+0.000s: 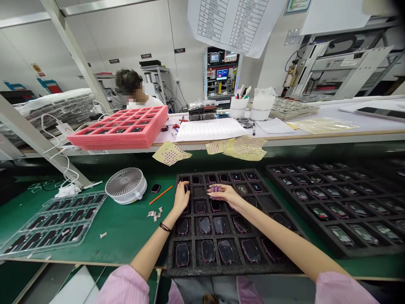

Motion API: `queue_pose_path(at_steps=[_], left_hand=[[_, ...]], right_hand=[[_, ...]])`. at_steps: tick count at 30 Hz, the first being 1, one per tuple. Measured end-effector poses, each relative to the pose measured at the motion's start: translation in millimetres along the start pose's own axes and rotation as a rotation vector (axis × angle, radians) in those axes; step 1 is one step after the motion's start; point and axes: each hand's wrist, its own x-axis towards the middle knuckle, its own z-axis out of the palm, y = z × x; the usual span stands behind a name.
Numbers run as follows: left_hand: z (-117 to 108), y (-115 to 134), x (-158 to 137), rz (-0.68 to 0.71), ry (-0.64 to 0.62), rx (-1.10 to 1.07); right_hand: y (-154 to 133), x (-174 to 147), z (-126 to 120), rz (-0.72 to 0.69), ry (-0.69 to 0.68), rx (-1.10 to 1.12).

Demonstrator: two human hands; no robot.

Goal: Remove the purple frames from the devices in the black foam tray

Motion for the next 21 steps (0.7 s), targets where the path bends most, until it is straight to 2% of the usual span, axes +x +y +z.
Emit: queue_pose_path(at_steps=[3, 5, 9, 12, 16, 21], left_hand=[[-1, 12, -2, 0.044, 0.003, 0.032], [-2, 26, -3, 0.152, -0.052, 0.034], [0, 58, -6, 0.477, -0.397, -0.069], [8, 74, -4, 0.531, -0.535, -0.132], [19, 79, 5, 0.496, -0.490, -0.093], [30, 65, 22, 0.442, -0.439, 0.099]], right_hand=[[-2, 1, -4, 0.017, -0.029, 0.012], [-5, 0, -6, 0.026, -0.056, 0.021], [-14, -3, -9, 0.051, -0.150, 0.015], [-17, -7, -8, 0.050, -0.207, -0.003], [-16, -7, -13, 0.007, -0.166, -0.048], [-10, 7, -34, -0.102, 0.015, -0.196]])
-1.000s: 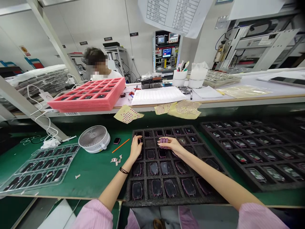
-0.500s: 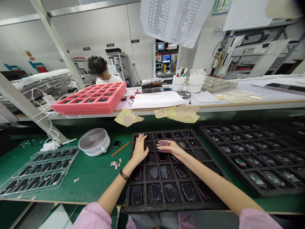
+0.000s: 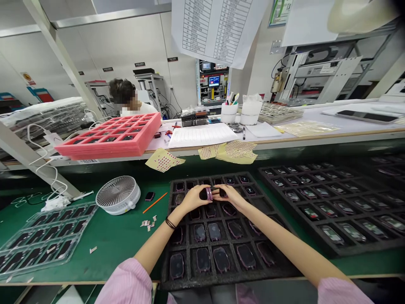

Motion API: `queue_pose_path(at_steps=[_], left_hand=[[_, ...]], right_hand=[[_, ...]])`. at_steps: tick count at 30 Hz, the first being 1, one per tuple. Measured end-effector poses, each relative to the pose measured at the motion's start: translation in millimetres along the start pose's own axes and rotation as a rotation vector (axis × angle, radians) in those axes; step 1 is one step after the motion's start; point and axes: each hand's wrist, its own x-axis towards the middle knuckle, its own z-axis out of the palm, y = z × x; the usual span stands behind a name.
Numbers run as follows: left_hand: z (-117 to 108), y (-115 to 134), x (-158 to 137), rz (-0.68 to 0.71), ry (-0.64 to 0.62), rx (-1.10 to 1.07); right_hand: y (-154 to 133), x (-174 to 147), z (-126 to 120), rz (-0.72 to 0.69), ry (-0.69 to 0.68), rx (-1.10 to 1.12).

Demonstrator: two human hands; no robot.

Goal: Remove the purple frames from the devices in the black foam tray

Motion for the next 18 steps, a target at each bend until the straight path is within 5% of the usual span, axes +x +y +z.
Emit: queue_pose_path(at_steps=[5, 12, 18], left_hand=[[-1, -19, 3, -0.053, -0.001, 0.088], [-24, -32, -26, -0.067, -0.025, 0.152], [-32, -23, -56, -0.070, -0.206, 0.276]], right_hand=[[11, 22, -12, -0.115, 0.167, -0.355], [18, 12, -8, -0.265, 0.127, -0.762], [23, -10, 6, -0.527, -0.170, -1.092]])
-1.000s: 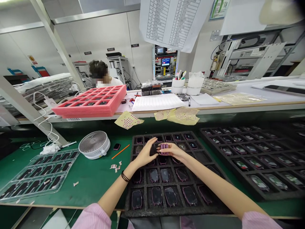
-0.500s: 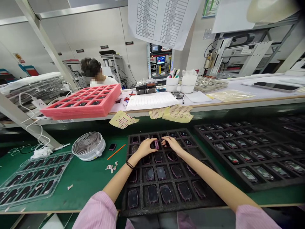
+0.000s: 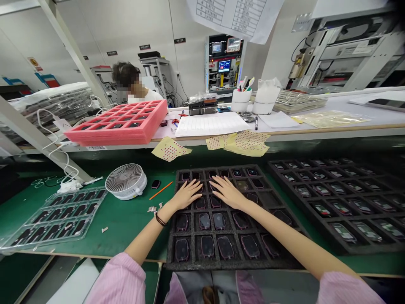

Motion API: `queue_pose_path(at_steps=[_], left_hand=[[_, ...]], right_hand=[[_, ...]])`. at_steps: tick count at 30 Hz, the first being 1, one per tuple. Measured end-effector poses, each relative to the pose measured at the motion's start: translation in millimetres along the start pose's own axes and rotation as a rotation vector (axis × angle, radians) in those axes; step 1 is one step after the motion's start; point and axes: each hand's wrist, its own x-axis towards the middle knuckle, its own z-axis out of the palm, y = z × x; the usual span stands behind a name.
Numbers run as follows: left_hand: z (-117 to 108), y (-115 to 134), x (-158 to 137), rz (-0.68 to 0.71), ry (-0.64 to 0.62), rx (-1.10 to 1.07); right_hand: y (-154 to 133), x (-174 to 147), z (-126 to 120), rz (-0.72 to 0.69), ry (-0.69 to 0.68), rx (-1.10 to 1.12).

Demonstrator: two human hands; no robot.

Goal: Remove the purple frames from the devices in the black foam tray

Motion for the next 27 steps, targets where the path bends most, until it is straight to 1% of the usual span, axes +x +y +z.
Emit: queue_pose_path(at_steps=[2, 4, 8, 10, 12, 14, 16, 17, 19, 22, 24, 25, 27], left_hand=[[-10, 6, -12, -0.036, -0.001, 0.070], [-23, 10, -26, -0.094, -0.015, 0.124], [-42, 13, -45, -0.184, -0.185, 0.139], [-44, 13, -48, -0.210, -0.214, 0.138], [-43, 12, -47, -0.224, -0.220, 0.133], [-41, 9, -44, -0.223, -0.220, 0.127], [-40, 4, -41, -0.212, -0.215, 0.118], [-41, 1, -40, -0.199, -0.213, 0.095], [-42, -5, -40, -0.167, -0.195, -0.004], [-44, -5, -39, -0.127, -0.098, -0.167], [-43, 4, -35, -0.098, -0.039, -0.185], [-41, 10, -32, -0.082, -0.031, -0.174], [-37, 24, -23, -0.059, -0.059, -0.133]], right_hand=[[0, -2, 4, -0.091, -0.108, -0.106], [3, -2, 7, -0.098, -0.168, -0.140], [5, -3, 8, -0.095, -0.163, -0.129], [-2, -6, 6, -0.112, -0.153, -0.093], [-17, -13, 2, -0.175, -0.161, -0.051], [-38, -21, -2, -0.310, -0.200, -0.008], [-61, -30, -7, -0.493, -0.255, 0.057], [-72, -34, -9, -0.584, -0.294, 0.086], [-89, -41, -10, -0.692, -0.357, 0.119], [-99, -47, -6, -0.756, -0.436, 0.151], [-99, -47, -3, -0.755, -0.445, 0.176], [-98, -47, -2, -0.751, -0.440, 0.185], [-96, -47, -1, -0.747, -0.427, 0.193]])
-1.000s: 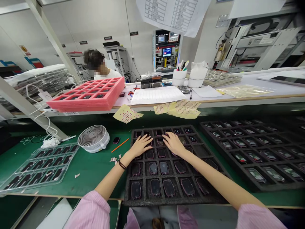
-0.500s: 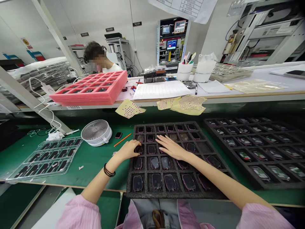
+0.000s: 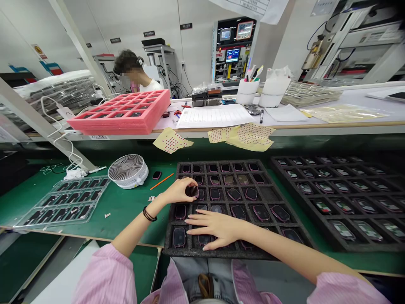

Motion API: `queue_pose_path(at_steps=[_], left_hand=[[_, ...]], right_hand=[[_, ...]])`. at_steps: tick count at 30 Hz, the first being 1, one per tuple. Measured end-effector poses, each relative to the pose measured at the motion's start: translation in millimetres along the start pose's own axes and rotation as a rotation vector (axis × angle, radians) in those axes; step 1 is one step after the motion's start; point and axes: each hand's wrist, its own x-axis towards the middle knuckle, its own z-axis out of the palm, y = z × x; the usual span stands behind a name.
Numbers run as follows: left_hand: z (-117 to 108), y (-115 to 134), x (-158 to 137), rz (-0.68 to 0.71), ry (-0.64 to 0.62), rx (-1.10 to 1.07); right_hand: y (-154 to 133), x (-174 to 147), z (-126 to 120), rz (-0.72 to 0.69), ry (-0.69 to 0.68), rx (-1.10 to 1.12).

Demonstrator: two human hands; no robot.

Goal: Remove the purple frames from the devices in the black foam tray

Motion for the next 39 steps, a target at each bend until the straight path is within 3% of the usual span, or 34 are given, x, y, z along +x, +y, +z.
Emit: queue_pose_path(at_steps=[6, 10, 12, 15, 18, 21, 24, 33, 39], left_hand=[[8, 24, 22, -0.036, -0.189, 0.207], [3, 19, 25, -0.052, -0.160, 0.076], [3, 14, 25, -0.079, -0.085, -0.171], [11, 13, 24, -0.171, 0.042, -0.755], [27, 23, 21, -0.248, 0.062, -1.351], [43, 38, 20, -0.300, 0.022, -1.681], [51, 49, 20, -0.359, 0.023, -1.822], [52, 52, 15, -0.315, -0.013, -1.869], [62, 57, 17, -0.389, 0.108, -1.967]], right_hand=[[-1, -1, 3, -0.008, 0.022, -0.049], [4, -4, 7, 0.010, 0.164, -0.118], [11, -8, 6, 0.084, 0.381, -0.178], [26, -15, 1, 0.243, 0.751, -0.271], [38, -20, -8, 0.318, 0.913, -0.305], [43, -23, -14, 0.299, 0.938, -0.297], [41, -25, -17, 0.260, 0.950, -0.309], [36, -26, -17, 0.244, 0.977, -0.367], [31, -21, -18, 0.245, 0.935, -0.471]])
